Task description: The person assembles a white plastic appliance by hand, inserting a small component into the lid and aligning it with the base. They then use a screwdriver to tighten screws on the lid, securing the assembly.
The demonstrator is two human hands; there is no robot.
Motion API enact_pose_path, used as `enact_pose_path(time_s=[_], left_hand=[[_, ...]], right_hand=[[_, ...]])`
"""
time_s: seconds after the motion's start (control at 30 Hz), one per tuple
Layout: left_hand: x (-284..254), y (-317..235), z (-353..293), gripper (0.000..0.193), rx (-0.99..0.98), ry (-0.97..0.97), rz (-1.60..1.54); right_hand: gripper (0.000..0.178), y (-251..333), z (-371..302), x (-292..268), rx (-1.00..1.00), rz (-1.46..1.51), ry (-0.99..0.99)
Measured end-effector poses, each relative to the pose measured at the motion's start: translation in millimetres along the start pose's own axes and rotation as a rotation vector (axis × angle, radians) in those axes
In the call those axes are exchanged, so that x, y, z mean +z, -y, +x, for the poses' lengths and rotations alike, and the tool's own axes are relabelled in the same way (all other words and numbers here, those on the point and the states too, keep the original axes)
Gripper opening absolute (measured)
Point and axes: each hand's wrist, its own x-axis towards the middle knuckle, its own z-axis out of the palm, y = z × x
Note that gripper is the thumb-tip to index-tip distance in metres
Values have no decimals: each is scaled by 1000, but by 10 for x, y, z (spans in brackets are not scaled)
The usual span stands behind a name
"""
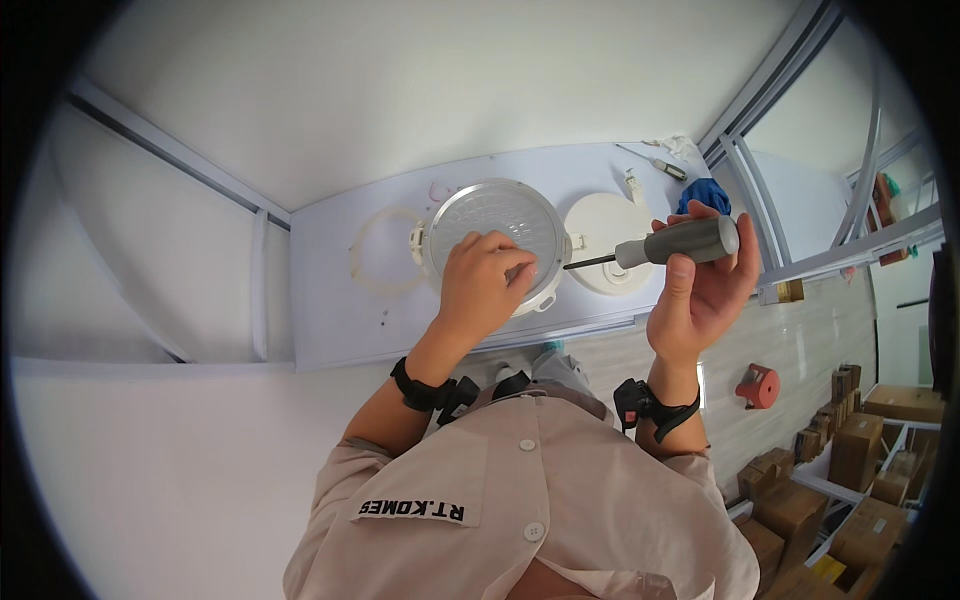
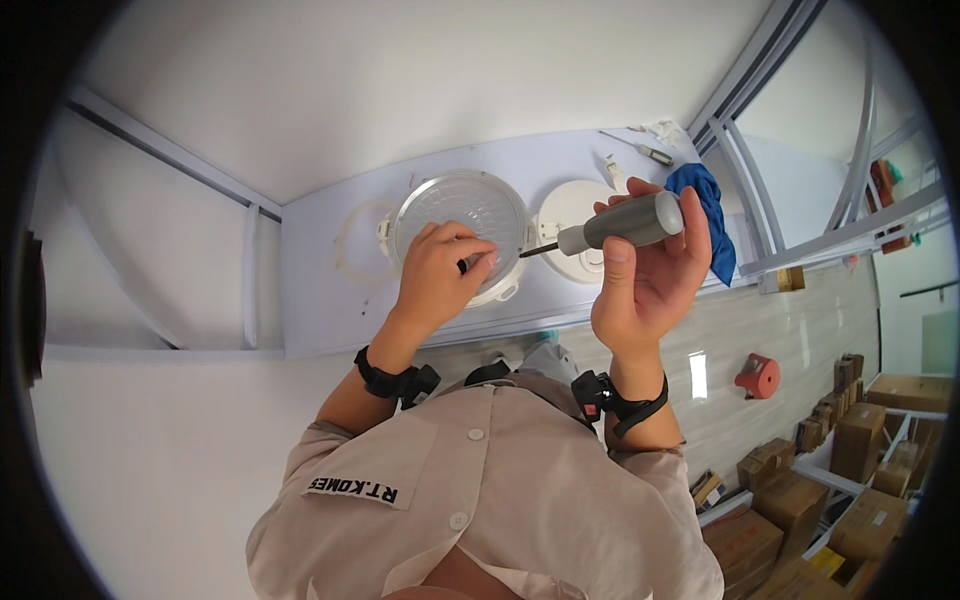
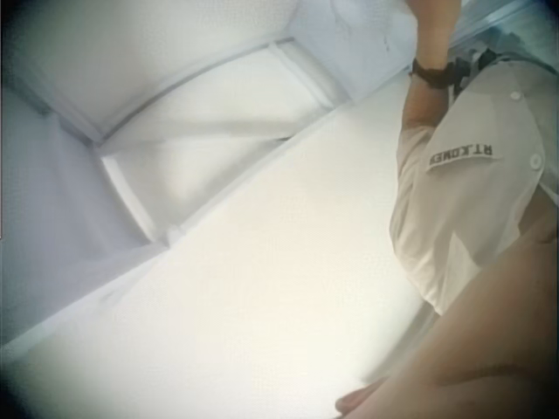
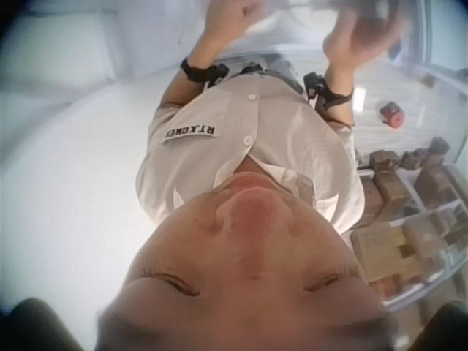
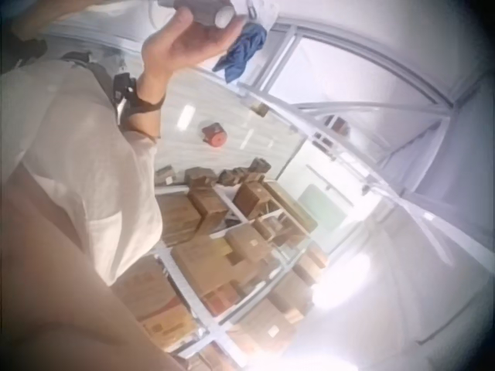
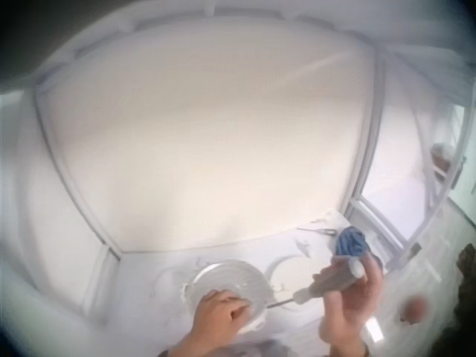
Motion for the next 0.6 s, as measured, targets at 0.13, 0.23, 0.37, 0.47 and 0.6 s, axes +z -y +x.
enact_pose_path(time_s=[0.13,0.23,0.37,0.47,0.6], left_hand=[[46,-11,33,9,-14,34,15],[49,21,44,10,-9,63,-10],[9,27,16,18,-18,84,-20],[-16,-10,1,22,-51,44,-79],[-8,-46,13,23,-22,2,-124]], right_hand=[[72,-46,-28,-76,20,-25,0],[72,-82,-42,-109,32,-34,7],[73,-147,-59,-121,19,-14,21],[73,-178,-63,-115,2,-7,31],[74,-231,-78,-102,-13,-7,43]])
